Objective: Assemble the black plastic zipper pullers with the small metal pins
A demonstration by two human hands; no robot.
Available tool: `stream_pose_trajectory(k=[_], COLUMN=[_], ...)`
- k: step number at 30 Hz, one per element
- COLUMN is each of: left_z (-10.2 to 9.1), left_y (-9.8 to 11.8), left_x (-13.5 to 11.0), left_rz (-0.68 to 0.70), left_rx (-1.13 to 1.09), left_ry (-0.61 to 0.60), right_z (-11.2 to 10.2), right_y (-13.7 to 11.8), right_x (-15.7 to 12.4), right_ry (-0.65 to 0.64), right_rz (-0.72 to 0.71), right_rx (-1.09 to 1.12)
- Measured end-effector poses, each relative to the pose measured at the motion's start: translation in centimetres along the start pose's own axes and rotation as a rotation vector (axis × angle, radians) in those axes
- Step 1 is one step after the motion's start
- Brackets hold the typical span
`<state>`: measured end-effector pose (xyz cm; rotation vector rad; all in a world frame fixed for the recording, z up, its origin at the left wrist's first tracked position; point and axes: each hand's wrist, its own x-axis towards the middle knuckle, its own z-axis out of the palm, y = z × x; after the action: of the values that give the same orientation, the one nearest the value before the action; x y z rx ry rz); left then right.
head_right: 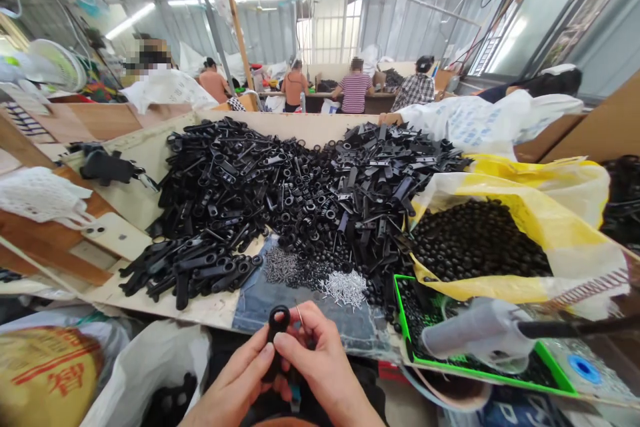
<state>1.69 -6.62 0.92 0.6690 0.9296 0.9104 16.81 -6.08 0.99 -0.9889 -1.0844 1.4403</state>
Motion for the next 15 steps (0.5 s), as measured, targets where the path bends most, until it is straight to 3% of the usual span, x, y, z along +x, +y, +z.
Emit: stream_pose_trajectory(k=[4, 6, 9, 12, 15], left_z=[0.0, 0.0, -0.6, -1.8, -3.0], left_y=[0.9, 1.4, 1.0, -1.0, -2.6], left_x=[-0.3, -0.1, 0.4, 1.2, 2.4], left_rz=[0.238, 0.324, 0.256, 0.151, 0.27], left_rx=[0.277, 0.378, 0.384, 0.27, 0.255], left_ry=[0.129, 0.164, 0.169, 0.19, 0.45], right_z=[0.7, 1.4, 2.6, 3.3, 3.4], right_y=[0.1, 0.1, 1.0, 2.7, 4.6], right_x=[0.0, 0.4, 1.0, 1.8, 3.2], right_ry=[0.148, 0.189, 0.125, 0.057, 0.062], right_rz=[-0.159, -0.171, -0.049, 0.107, 0.155], right_rx=[-0.195, -0.192, -0.014, 0.118, 0.119])
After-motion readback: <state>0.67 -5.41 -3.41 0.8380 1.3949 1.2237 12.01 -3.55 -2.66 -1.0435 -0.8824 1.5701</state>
